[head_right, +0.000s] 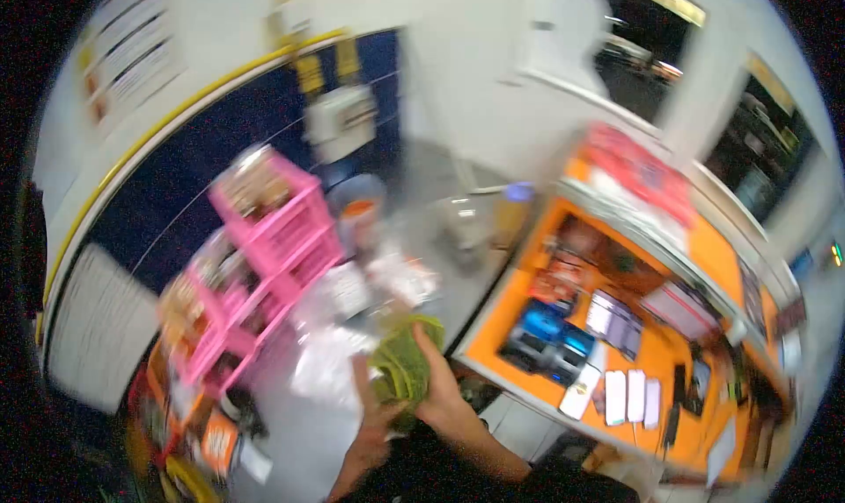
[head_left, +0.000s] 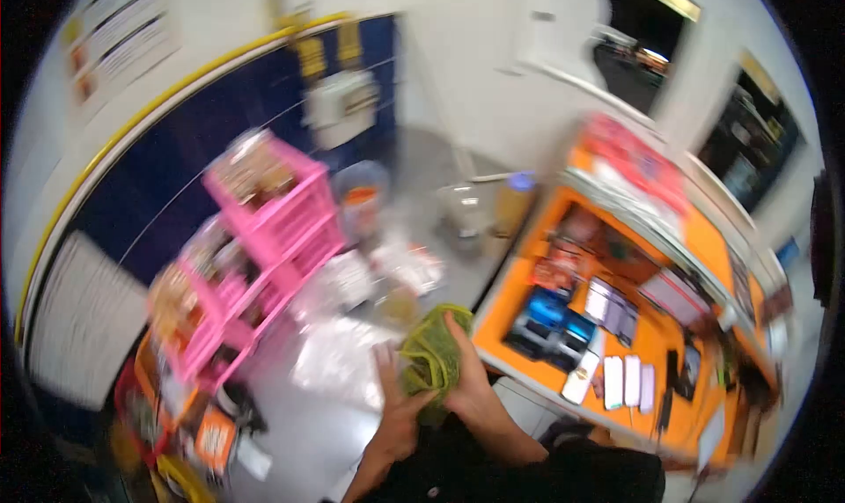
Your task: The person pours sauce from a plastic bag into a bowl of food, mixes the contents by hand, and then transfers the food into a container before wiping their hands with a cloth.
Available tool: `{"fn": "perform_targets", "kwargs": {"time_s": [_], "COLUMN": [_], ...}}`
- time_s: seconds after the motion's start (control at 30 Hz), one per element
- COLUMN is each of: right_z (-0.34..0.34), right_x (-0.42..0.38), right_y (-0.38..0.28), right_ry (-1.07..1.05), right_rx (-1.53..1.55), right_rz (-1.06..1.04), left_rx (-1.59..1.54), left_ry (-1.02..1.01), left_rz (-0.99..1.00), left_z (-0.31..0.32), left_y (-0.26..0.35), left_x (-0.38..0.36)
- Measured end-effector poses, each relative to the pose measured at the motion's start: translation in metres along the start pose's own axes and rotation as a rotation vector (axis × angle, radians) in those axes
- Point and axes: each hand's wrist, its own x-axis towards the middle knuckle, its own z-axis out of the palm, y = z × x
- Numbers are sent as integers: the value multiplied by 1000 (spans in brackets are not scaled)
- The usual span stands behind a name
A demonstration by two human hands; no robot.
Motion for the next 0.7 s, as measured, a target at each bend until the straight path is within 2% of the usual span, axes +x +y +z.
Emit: {"fn": "perform_targets", "kwargs": {"time_s": [0.03,0.07,0.1,0.13,0.17,0.2,0.23,0.27,0.3,0.33,0.37,0.4,0.47,0.53,0.57,0.63,0.7], "right_z": [-2,1,5,4,6,-1,-9,-16,-19,-9,-5,-19,-38,-19,-14,-22,-26], "right_x": [-4,-7,-10,-15,-10,-2,2,-3,-2,-11,-7,2,23,-3,-12,-15,-14], "right_y": [-25,-55,-82,-95,-90,-76,-59,-46,-28,-9,17,20,4,-20,-32,-40,-45], "right_ry": [36,29,16,3,117,144,171,-17,-95,-99,-109,-37,45,8,-38,-60,-65], "right_rx": [33,62,91,117,-15,-156,-298,-434,-376,-251,14,-171,119,182,239,251,251], "right_rz": [-110,-227,-333,-417,-542,-506,-458,-347,-209,-169,-68,-123,-33,-79,-127,-124,-94], "left_rx": [-183,-553,-667,-514,-323,-319,-175,-39,137,314,310,307,312,303,215,45,-112], "left_ry": [131,125,269,393,428,381,407,438,366,296,284,274,247,235,202,120,36], "left_rz": [279,215,212,277,277,294,407,524,359,191,201,249,347,400,417,433,448], "left_z": [-20,-25,-35,-48,-52,-49,-45,-39,-31,-23,-11,3,24,32,26,32,38], "left_y": [56,15,11,-11,22,32,41,49,61,68,70,70,67,66,58,81,44], "left_x": [-6,-13,-16,-14,-11,4,17,29,41,49,49,46,39,41,45,75,35]}}
